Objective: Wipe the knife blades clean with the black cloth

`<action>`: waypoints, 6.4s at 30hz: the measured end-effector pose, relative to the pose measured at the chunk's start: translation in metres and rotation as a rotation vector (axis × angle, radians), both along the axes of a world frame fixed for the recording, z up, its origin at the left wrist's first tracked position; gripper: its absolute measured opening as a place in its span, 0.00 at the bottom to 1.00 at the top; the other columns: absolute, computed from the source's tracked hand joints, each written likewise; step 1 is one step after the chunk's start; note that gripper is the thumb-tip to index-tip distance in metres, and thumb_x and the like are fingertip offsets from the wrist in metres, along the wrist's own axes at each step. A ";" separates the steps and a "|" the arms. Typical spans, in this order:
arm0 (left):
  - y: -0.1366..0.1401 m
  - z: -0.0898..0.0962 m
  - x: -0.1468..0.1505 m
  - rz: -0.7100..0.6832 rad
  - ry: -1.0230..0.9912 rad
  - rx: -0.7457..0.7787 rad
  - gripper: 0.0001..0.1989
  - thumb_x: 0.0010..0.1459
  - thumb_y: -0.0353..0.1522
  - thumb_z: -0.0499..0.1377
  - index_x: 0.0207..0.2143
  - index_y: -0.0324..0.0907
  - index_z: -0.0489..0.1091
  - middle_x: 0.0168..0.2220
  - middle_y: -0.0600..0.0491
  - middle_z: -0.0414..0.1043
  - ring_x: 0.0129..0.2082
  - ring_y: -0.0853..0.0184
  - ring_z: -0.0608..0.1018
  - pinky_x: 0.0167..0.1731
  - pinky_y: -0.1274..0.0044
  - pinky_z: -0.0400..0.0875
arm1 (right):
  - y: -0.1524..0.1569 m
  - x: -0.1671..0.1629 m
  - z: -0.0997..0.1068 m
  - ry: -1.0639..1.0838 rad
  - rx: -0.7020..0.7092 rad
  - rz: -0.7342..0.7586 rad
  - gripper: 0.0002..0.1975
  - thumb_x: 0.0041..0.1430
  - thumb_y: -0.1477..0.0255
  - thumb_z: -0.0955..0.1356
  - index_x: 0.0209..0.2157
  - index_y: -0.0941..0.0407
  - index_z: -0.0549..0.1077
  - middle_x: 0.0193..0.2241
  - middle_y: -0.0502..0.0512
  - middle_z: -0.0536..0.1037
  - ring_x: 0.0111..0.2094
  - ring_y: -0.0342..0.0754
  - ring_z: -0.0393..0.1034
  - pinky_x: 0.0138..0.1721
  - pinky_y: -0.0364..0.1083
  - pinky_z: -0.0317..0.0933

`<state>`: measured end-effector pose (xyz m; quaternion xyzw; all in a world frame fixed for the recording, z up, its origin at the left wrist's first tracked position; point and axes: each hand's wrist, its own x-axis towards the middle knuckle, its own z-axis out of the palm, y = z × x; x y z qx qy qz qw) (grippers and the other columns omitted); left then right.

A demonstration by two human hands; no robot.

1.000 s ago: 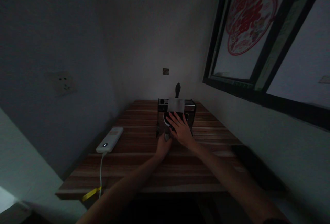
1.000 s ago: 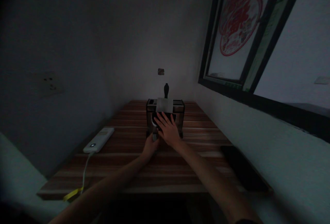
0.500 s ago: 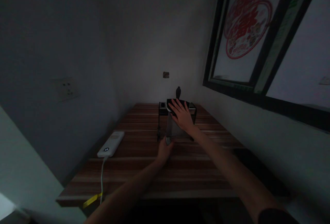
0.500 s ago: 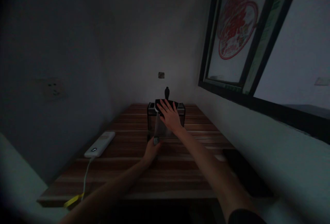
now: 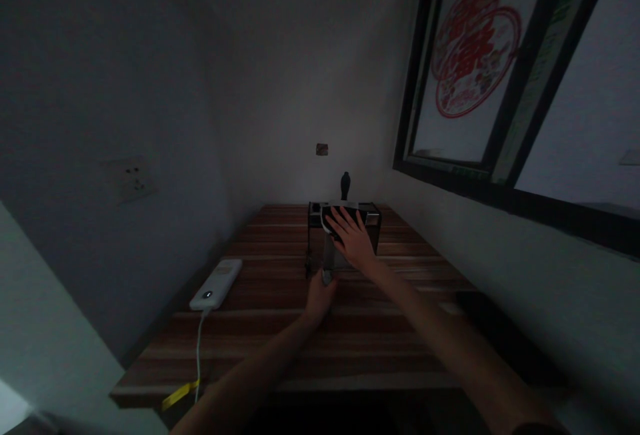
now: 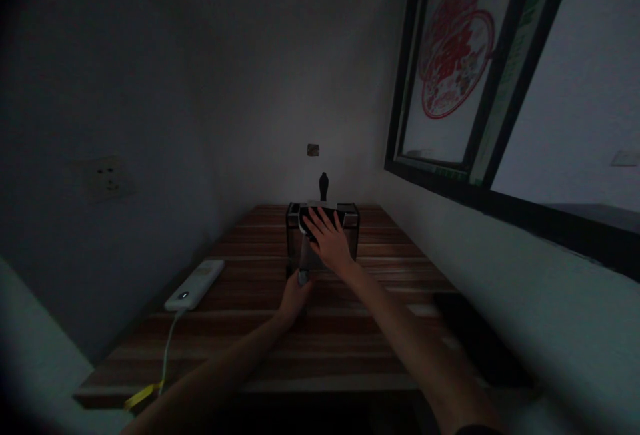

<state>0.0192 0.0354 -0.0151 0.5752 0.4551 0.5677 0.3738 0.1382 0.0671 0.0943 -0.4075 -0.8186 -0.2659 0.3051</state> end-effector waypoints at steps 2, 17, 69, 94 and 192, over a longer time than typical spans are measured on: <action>0.001 0.000 0.000 0.002 0.010 0.028 0.07 0.46 0.28 0.54 0.31 0.37 0.68 0.26 0.55 0.70 0.26 0.71 0.69 0.28 0.81 0.64 | -0.008 0.002 -0.011 -0.029 -0.026 0.020 0.29 0.57 0.71 0.60 0.60 0.51 0.46 0.62 0.50 0.45 0.62 0.48 0.32 0.60 0.59 0.30; 0.004 -0.011 -0.004 -0.129 -0.184 0.073 0.17 0.39 0.25 0.55 0.36 0.36 0.69 0.37 0.47 0.75 0.37 0.62 0.75 0.41 0.71 0.68 | -0.064 0.000 -0.073 -0.047 -0.189 0.120 0.32 0.55 0.75 0.61 0.60 0.52 0.46 0.61 0.51 0.47 0.62 0.50 0.33 0.59 0.61 0.34; 0.002 -0.003 0.000 -0.012 0.011 0.027 0.08 0.47 0.30 0.54 0.31 0.38 0.67 0.26 0.55 0.69 0.27 0.71 0.69 0.29 0.80 0.64 | -0.005 -0.002 -0.001 -0.011 -0.025 0.012 0.31 0.56 0.71 0.62 0.60 0.51 0.47 0.62 0.50 0.43 0.62 0.49 0.29 0.60 0.59 0.31; -0.004 0.000 -0.006 -0.030 -0.137 0.100 0.17 0.46 0.26 0.56 0.42 0.36 0.67 0.46 0.43 0.70 0.48 0.60 0.71 0.49 0.70 0.63 | -0.069 -0.014 -0.071 0.022 -0.224 0.115 0.25 0.60 0.68 0.58 0.59 0.50 0.50 0.61 0.50 0.48 0.62 0.49 0.34 0.58 0.61 0.38; 0.001 -0.004 0.000 -0.017 -0.028 -0.100 0.05 0.45 0.32 0.56 0.27 0.39 0.64 0.18 0.60 0.62 0.18 0.74 0.65 0.21 0.83 0.61 | 0.024 0.017 0.030 -0.017 -0.028 0.109 0.25 0.58 0.69 0.59 0.58 0.49 0.52 0.61 0.47 0.49 0.62 0.47 0.36 0.59 0.59 0.33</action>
